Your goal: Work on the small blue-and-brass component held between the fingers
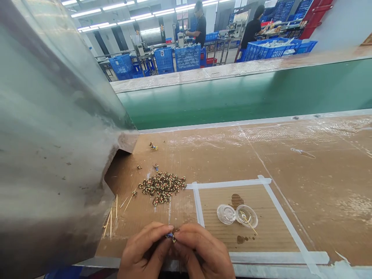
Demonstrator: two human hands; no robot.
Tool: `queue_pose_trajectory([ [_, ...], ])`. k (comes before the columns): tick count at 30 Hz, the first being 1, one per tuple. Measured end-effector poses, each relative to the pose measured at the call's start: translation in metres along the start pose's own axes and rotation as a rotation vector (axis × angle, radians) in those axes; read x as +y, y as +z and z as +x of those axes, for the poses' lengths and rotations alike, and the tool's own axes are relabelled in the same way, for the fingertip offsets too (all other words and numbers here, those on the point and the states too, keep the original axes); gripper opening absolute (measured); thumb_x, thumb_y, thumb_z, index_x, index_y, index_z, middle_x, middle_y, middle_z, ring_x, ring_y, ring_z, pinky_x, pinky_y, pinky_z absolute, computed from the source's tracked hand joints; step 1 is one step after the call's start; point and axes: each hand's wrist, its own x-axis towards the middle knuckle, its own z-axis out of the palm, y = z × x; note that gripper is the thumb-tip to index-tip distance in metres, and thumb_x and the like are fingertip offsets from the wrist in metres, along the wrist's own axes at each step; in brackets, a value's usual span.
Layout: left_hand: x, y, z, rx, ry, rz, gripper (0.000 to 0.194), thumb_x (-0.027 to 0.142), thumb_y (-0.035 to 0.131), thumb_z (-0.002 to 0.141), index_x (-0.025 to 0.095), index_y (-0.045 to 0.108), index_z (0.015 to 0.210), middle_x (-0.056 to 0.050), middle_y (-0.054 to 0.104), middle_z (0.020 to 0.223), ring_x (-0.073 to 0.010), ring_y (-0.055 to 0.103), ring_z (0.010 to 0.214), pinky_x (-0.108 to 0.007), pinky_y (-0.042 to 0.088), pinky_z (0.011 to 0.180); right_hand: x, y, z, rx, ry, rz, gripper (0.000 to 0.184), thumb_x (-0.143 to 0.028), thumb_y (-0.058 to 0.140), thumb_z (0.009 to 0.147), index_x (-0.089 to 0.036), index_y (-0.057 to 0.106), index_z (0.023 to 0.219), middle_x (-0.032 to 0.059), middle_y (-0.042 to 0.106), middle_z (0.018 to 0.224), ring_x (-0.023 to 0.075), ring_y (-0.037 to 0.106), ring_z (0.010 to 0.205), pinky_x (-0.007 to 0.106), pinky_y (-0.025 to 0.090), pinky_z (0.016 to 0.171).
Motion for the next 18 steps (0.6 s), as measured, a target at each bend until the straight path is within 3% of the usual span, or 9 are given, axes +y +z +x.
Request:
queue_pose_trajectory([
  [5,0.004,-0.006,0.007,-0.036,-0.079,-0.030,0.020,0.020,0.068,0.098,0.022,0.076,0.115,-0.004,0.077,0.085,-0.0138,0.074,0.073,-0.019,0.061,0.069,-0.001,0.002,0.003,0.020,0.002,-0.044,0.033,-0.002,0.065,0.094,-0.029,0.070,0.113,0.0008,0.077,0.101,0.0152,0.076,0.089,0.020,0.063,0.080],
  [9,0.002,-0.005,0.007,-0.021,-0.150,-0.150,0.018,0.014,0.064,0.099,0.025,0.076,0.108,0.000,0.072,0.077,-0.0114,0.070,0.065,-0.018,0.058,0.063,-0.005,0.002,0.008,0.015,-0.001,-0.031,0.024,-0.008,0.064,0.098,-0.029,0.069,0.110,-0.0009,0.077,0.094,0.0135,0.075,0.082,0.019,0.063,0.075],
  [13,-0.004,-0.002,0.001,-0.001,-0.210,-0.191,0.016,0.015,0.063,0.100,0.025,0.074,0.105,0.001,0.069,0.080,-0.0113,0.068,0.066,-0.018,0.055,0.062,-0.004,0.004,0.005,-0.015,0.101,-0.012,0.017,-0.018,0.063,0.102,-0.029,0.067,0.114,0.0004,0.076,0.096,0.0151,0.076,0.081,0.022,0.064,0.075],
  [18,-0.009,0.000,-0.005,0.008,-0.214,-0.201,0.017,0.013,0.062,0.100,0.024,0.074,0.106,0.000,0.066,0.083,-0.0120,0.067,0.069,-0.021,0.055,0.065,0.002,0.009,-0.001,-0.040,0.142,-0.103,0.011,-0.027,0.054,0.107,-0.027,0.065,0.109,0.0001,0.072,0.087,0.0138,0.071,0.075,0.021,0.057,0.071],
])
